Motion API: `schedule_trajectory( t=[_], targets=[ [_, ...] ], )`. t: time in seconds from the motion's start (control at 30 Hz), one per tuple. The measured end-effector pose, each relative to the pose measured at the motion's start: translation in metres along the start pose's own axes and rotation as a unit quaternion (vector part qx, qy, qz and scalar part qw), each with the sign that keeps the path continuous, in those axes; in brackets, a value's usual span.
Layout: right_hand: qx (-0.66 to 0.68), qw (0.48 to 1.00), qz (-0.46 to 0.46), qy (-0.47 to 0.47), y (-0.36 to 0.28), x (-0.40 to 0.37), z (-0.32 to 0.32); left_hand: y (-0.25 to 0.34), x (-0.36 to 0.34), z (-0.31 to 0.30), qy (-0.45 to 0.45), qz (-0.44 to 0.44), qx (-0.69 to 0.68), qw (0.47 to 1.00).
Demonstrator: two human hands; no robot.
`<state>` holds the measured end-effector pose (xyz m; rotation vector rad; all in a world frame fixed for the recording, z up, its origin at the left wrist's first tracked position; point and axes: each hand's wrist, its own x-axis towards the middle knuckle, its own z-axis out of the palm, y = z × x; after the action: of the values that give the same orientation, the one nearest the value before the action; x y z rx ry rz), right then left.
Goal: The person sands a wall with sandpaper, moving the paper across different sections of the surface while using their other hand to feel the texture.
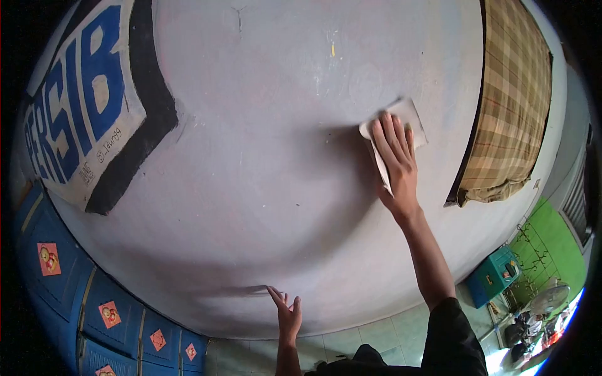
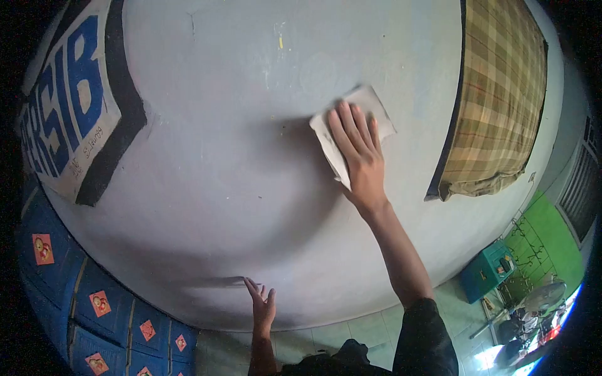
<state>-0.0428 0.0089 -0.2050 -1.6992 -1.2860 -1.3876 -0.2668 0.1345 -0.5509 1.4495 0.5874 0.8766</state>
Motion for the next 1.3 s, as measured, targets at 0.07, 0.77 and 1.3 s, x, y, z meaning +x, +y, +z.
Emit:
schedule_trajectory(
  t=[0.07, 0.77, 1.3],
  targets=[
    [-0.014, 1.000, -0.015, 0.014, -0.005, 0.039, -0.006, 0.001, 0.000, 0.001, -0.007, -0.031, 0.016, 0.999],
    [0.006, 0.995, -0.021, 0.095, -0.027, 0.081, 0.001, -0.010, 0.000, 0.000, 0.003, 0.008, 0.011, 1.000],
    [-0.023, 0.987, -0.028, 0.156, -0.043, 0.128, 0.010, -0.001, -0.005, -0.012, -0.027, -0.042, -0.016, 0.999]
  ],
)
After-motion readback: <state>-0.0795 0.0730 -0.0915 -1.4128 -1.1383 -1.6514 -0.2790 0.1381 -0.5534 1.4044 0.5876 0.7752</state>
